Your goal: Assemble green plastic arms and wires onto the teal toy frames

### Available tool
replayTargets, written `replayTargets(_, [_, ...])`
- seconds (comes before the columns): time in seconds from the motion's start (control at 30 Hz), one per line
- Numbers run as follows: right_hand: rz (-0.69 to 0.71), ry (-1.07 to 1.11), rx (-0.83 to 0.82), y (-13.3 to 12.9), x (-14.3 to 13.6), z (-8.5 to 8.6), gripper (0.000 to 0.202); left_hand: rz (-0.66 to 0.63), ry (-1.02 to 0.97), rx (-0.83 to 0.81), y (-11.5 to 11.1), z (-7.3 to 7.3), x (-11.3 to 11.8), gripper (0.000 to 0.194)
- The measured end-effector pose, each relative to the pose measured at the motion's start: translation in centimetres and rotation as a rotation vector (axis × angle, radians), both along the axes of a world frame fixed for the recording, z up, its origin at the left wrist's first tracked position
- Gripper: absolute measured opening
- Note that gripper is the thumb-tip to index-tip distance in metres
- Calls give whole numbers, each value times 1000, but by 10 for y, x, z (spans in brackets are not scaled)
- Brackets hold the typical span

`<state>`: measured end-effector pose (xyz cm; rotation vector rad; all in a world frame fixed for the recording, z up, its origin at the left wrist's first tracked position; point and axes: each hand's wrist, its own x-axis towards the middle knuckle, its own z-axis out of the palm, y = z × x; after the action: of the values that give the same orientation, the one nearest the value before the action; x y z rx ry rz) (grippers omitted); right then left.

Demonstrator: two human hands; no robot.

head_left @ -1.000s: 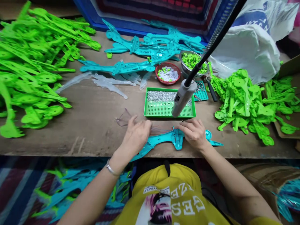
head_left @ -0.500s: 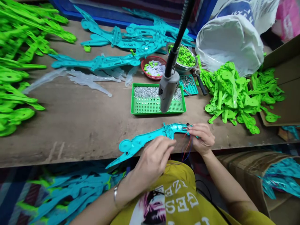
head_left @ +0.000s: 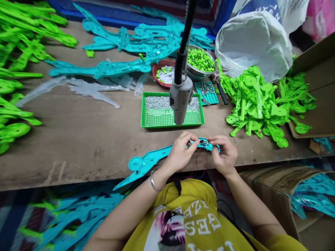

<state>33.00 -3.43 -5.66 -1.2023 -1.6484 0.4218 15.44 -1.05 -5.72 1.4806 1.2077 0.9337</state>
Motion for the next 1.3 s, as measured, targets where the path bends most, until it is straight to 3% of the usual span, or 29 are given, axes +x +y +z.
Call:
replayTargets(0.1, [-25, 55, -224, 4, -5, 4, 12, -4, 25, 32, 0, 2, 2, 10])
replayTargets(0.17, [-25, 53, -284, 7, -8, 5, 12, 2, 37, 31, 0, 3, 2, 10])
replayTargets(0.43, [-17, 220, -301, 10, -15, 12, 3, -67, 13, -28, 1, 4, 3, 11])
replayTargets(0.77, [20, 274, -412, 12, -13, 20, 8, -117, 45, 91, 6, 6, -3, 9])
replayTargets(1.1, [20, 238, -372, 12, -15, 21, 11, -151, -29, 195, 6, 6, -5, 8])
replayTargets(1.3, [51, 256, -370, 20, -12, 11, 10, -196, 87, 223, 5, 10, -12, 5])
